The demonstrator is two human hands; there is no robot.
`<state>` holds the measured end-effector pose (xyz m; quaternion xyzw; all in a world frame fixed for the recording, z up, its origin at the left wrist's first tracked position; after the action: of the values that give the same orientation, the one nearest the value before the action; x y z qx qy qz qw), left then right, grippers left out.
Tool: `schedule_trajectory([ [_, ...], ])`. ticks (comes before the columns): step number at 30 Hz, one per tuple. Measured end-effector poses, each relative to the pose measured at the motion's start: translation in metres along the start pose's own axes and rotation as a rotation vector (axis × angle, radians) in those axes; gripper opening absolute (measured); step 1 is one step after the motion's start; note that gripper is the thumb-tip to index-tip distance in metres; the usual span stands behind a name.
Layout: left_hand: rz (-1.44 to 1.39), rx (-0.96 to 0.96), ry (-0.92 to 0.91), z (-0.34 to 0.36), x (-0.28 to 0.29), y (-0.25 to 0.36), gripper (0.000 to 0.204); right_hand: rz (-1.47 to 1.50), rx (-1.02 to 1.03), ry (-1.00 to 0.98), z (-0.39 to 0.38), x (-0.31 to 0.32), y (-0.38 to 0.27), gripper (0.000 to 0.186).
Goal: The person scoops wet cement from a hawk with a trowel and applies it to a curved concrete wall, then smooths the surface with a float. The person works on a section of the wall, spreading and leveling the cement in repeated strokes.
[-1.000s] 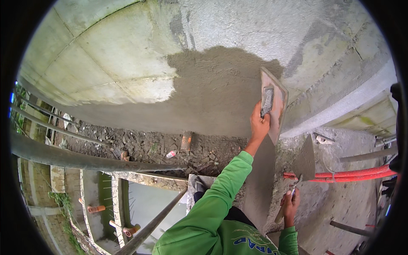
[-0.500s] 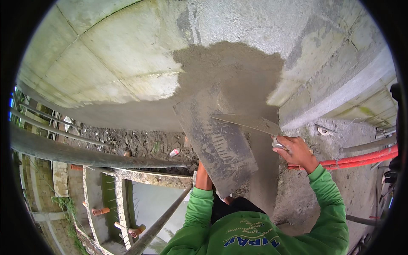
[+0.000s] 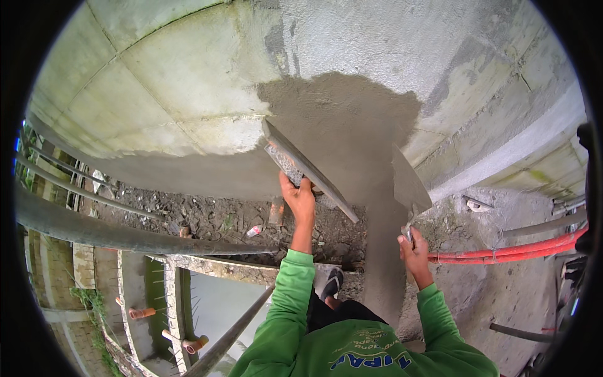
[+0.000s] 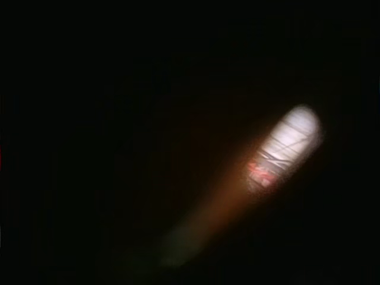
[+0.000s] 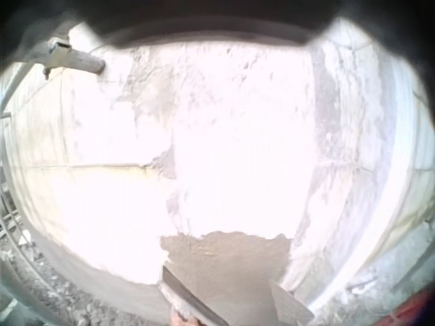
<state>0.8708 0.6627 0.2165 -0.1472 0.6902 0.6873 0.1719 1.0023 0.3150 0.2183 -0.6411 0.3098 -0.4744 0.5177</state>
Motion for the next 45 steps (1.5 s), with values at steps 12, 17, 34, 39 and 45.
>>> schedule_trajectory([
  [12, 0.315, -0.344, -0.133, -0.103, -0.201, -0.081, 0.055, -0.051, -0.276, 0.426, -0.162, 0.137, 0.113, 0.023],
  [17, 0.392, -0.445, -0.515, -0.151, -0.158, -0.085, 0.054, -0.014, -0.312, 0.397, -0.144, 0.134, 0.129, 0.025],
  [34, 0.508, -0.506, -0.057, -0.053, -0.144, -0.089, 0.067, 0.166, -0.596, 0.342, -0.199, 0.110, 0.171, 0.018],
  [39, 0.381, -0.485, -0.064, -0.061, -0.106, -0.074, 0.061, 0.147, -0.532, 0.477, -0.195, 0.135, 0.182, 0.018],
  [45, 0.426, -0.784, 0.224, 0.016, -0.110, -0.004, 0.060, 0.162, -0.565, 0.462, -0.209, 0.138, 0.193, 0.018],
])
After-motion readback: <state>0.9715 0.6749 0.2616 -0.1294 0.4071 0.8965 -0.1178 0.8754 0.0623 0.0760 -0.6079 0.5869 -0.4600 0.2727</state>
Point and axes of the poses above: each hand's wrist, its own z-axis towards the middle knuckle, its own x-axis out of the back of the hand, y = z × x, the point moved 8 cm from there along z, towards the middle knuckle, and after that the axes turned 14 degrees about y, right-handed, at the moved point
